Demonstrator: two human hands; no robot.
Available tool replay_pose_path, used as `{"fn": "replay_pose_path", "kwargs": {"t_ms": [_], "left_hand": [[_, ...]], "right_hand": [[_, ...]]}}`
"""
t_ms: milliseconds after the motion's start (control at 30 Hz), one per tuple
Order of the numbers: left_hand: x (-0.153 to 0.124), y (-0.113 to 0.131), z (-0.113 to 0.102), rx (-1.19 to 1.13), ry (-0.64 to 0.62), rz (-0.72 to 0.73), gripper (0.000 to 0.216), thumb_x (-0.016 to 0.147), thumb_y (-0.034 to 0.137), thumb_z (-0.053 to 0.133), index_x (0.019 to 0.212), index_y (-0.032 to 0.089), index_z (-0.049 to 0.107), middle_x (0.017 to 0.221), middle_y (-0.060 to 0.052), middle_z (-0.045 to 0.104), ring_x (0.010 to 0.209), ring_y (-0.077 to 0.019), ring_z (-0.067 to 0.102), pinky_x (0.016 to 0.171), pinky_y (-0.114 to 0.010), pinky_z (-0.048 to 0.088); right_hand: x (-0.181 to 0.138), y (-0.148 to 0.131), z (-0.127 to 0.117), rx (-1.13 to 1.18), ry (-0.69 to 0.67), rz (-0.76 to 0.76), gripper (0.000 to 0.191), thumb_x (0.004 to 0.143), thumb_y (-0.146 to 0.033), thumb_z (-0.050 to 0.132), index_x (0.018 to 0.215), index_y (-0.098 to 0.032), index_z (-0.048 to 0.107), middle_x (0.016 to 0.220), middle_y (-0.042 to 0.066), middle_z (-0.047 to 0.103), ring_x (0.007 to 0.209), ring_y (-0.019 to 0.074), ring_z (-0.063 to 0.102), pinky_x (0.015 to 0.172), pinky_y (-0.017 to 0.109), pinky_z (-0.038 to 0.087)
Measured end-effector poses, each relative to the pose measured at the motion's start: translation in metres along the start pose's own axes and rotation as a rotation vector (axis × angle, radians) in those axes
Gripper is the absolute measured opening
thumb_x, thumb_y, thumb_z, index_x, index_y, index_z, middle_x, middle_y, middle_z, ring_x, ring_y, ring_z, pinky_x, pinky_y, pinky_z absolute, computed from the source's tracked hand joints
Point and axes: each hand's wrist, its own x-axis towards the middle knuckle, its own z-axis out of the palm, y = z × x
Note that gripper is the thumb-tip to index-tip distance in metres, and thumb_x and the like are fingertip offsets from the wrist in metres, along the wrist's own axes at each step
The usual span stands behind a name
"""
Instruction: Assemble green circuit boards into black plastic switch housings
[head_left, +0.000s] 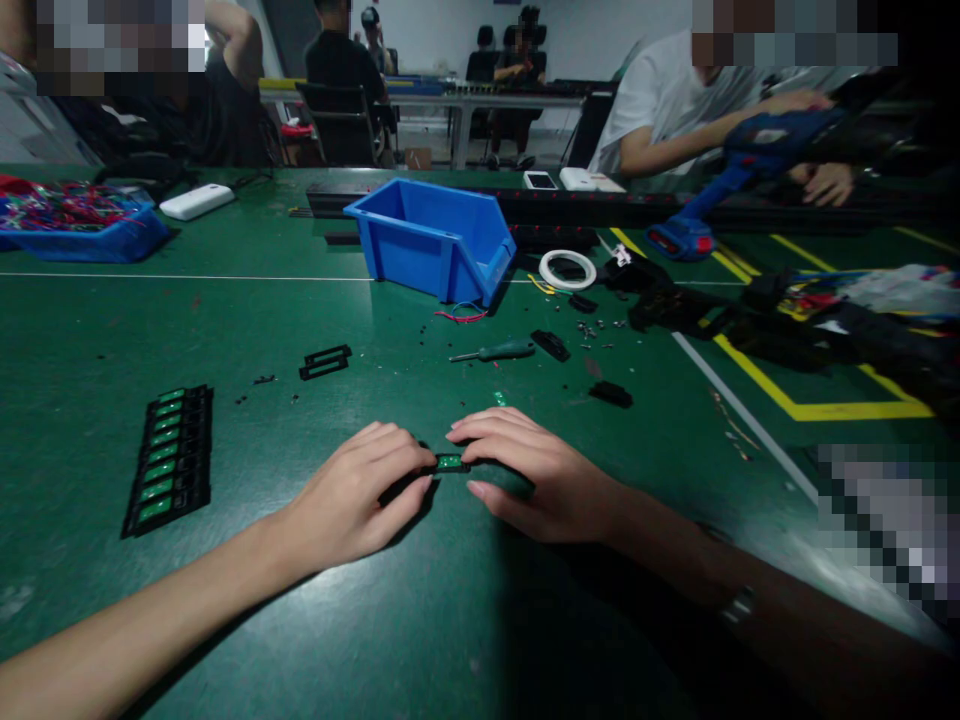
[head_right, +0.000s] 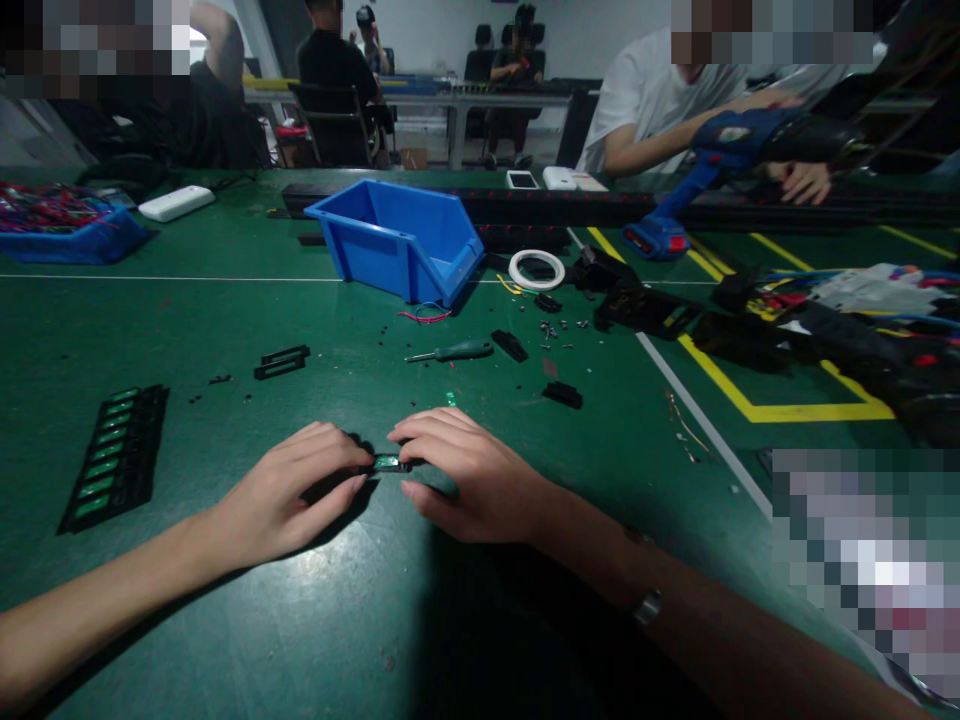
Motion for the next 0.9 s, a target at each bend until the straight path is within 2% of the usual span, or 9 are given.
{"fn": "replay_pose_path", "kwargs": {"t_ms": [433,900], "left_hand": [[-0.0019,0.0000,-0.0007,-0.041,0.012,0.010,0.023,0.096,0.015,0.055,0.119,0.015,0.061,0.099,-0.008,0.065,0.090,-0.0196,0.057,0.081,-0.036,0.042],[-0.0008,0.0004,-0.0016,-0.078,0.013,-0.014,0.026,0.095,0.011,0.057,0.120,0.016,0.061,0.098,-0.007,0.066,0.089,-0.0188,0.057,0.081,-0.035,0.043]], "right_hand": [[0.0009,-0.0009,-0.0009,0.121,0.048,0.026,0.028,0.087,-0.017,0.068,0.114,-0.018,0.061,0.123,0.012,0.068,0.121,0.0242,0.060,0.109,0.045,0.043],[0.0015,0.0011,-0.0007,0.085,0.074,-0.003,0.027,0.089,-0.019,0.065,0.115,-0.018,0.058,0.118,0.013,0.069,0.115,0.0258,0.063,0.101,0.047,0.049]]}}
